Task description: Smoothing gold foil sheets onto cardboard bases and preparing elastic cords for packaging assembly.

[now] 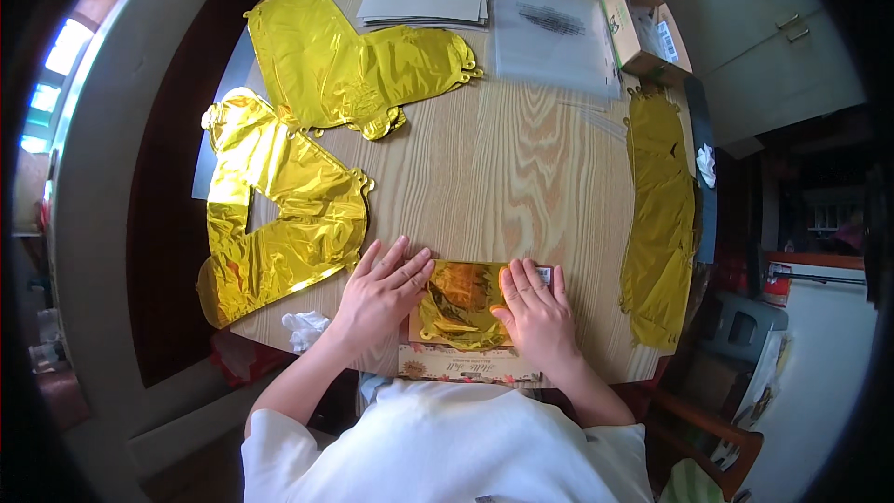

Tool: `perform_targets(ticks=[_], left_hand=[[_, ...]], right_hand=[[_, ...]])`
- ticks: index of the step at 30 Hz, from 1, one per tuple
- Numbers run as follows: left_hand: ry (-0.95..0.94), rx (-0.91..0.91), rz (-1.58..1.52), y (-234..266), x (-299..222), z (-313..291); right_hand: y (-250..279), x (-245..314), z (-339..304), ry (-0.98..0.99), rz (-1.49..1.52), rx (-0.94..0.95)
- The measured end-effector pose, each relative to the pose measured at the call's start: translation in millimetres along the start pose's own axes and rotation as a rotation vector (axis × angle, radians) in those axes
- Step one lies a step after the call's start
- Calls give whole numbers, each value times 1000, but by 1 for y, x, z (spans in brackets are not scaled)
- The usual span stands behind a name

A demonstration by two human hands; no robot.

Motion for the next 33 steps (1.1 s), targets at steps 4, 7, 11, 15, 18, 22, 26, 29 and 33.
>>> perform_targets(ticks=[4, 7, 11, 15, 18, 22, 26, 29, 33], left_hand=[[-23, -78, -5, 5, 1, 4], [-23, -99, -15, 3, 2, 3], [-42, -55, -9, 6, 3, 4], [-35, 31, -24, 6, 4, 4], [-28, 79, -19, 4, 5, 2], [-39, 123, -13, 7, 2, 4], [-80, 145, -62, 12, -9, 12], [-295, 103, -84, 3, -34, 21], [-429, 92, -133, -12, -44, 56]], right_hand=[[1, -3, -1, 23, 30, 8], [-1, -6, -3, 41, 46, 24], [0, -11, -5, 52, 79, 62], [-4, -14, -7, 80, 82, 92], [-3, -14, -5, 80, 78, 108], [-1, -14, -5, 73, 86, 111], [-1, -14, -4, 76, 76, 111], [-1, -13, -4, 64, 57, 116], [0, -13, -5, 63, 38, 126]])
Point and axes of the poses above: each hand's wrist, its own z-axis towards the middle knuckle, its own y-axis out of the back of the hand, x = y × z, the point moved 7 cm from there along z, towards the middle knuckle, and after that the axes turned 5 degrees about -x, right-handed, at the moved point
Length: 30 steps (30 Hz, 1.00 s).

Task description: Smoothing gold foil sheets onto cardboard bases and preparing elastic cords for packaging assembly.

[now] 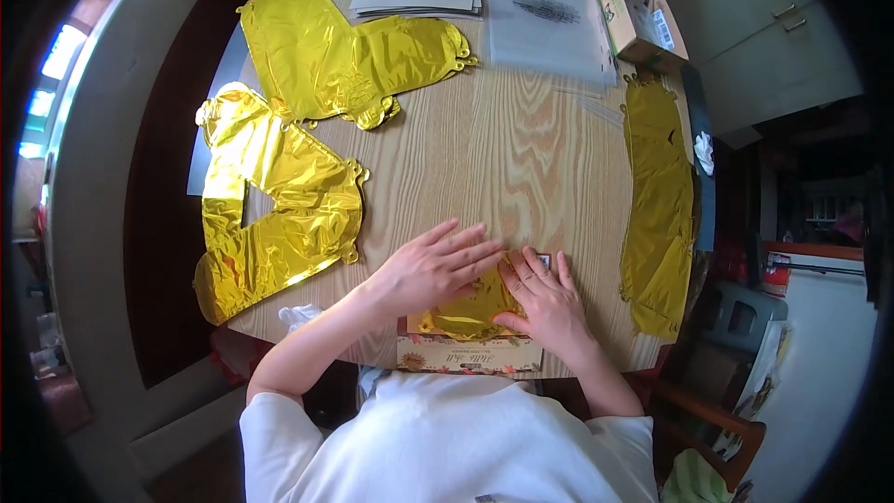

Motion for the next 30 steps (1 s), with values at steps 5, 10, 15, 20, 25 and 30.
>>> perform_targets(ticks=[5, 10, 15, 20, 25, 30], left_hand=[[-56, 89, -69, -13, 2, 9], [-30, 142, -13, -14, -2, 1], [9, 182, 14, -18, -4, -5], [29, 162, 37, -18, -5, -15], [60, 115, 89, -13, -8, -20], [58, 35, 132, -15, -17, -8]], right_hand=[[-1, 0, -1, 20, 6, -38], [0, 0, 0, 11, 35, -27], [0, 0, -1, 11, 50, -6], [0, -1, -2, 10, 57, 22], [-4, -6, -5, 17, 54, 54], [-7, -5, -6, 40, 16, 53]])
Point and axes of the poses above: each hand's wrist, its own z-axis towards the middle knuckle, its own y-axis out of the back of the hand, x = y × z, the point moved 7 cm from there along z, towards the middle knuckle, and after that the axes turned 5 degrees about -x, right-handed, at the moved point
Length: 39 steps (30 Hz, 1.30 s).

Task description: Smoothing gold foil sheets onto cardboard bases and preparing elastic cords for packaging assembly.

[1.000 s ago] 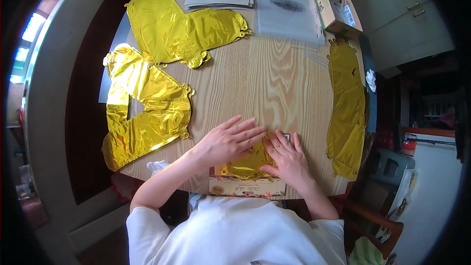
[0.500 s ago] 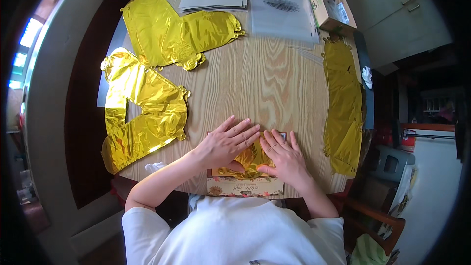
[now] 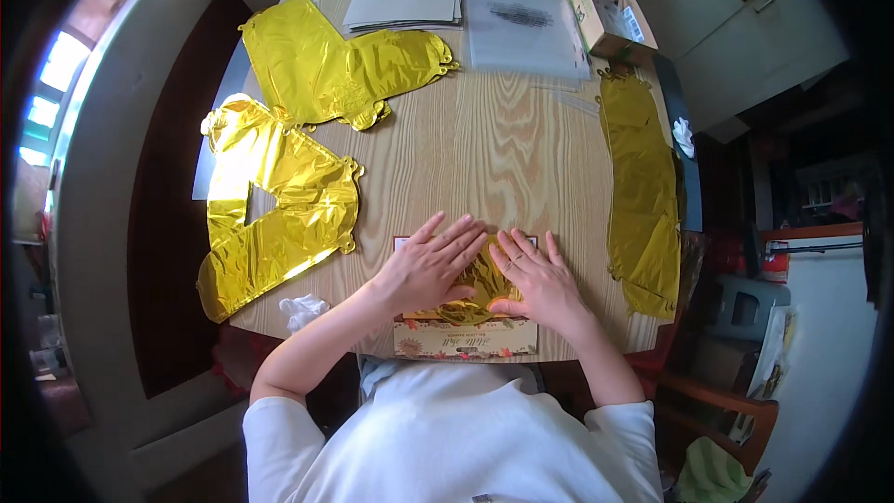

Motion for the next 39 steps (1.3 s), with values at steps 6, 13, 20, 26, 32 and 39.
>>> perform_targets(ticks=[6, 13, 20, 26, 32, 39], left_hand=[[28, -60, -57, -2, -11, 9], [3, -73, -13, -2, -14, 9], [-1, -74, 10, -1, -15, 8], [4, -60, 2, -4, -17, 8], [4, -55, -2, -3, -18, 7], [23, -67, 1, -9, -15, 8]], right_hand=[[0, -1, -2, 18, -8, -77], [-4, -6, -11, 16, 4, -46], [18, 20, -40, 75, -18, -282], [9, 98, -71, 241, 51, -483], [4, 102, -64, 141, 124, -400], [1, 112, -69, 162, 49, -353]])
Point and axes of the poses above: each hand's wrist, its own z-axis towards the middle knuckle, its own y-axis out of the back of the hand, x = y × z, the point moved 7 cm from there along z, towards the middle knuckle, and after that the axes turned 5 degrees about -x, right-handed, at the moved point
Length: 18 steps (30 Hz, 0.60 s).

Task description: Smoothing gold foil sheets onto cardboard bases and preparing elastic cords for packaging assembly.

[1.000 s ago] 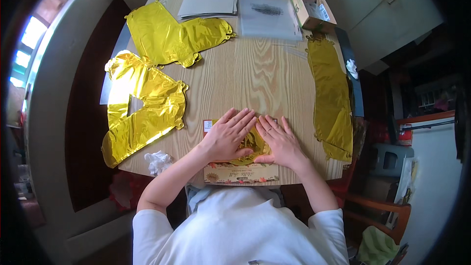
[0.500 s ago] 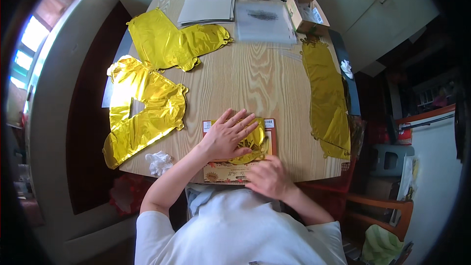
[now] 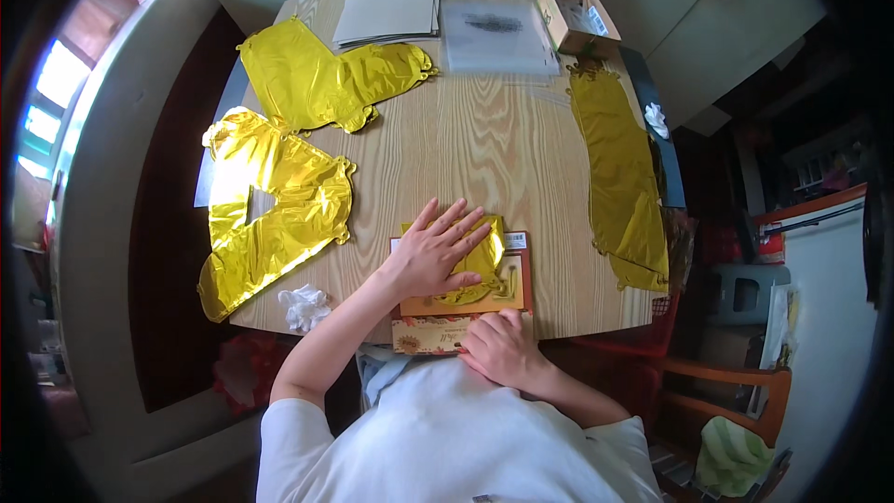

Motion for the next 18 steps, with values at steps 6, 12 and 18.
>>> perform_targets(ticks=[6, 12, 18], left_hand=[[6, 37, 8, -1, -1, 1], [13, 20, 28, -4, -3, 3], [38, -27, 54, -8, -5, -4]], right_hand=[[52, 15, -6, 101, 131, -52], [113, 12, -29, 76, 167, -62], [195, -35, -59, -237, 102, -423]])
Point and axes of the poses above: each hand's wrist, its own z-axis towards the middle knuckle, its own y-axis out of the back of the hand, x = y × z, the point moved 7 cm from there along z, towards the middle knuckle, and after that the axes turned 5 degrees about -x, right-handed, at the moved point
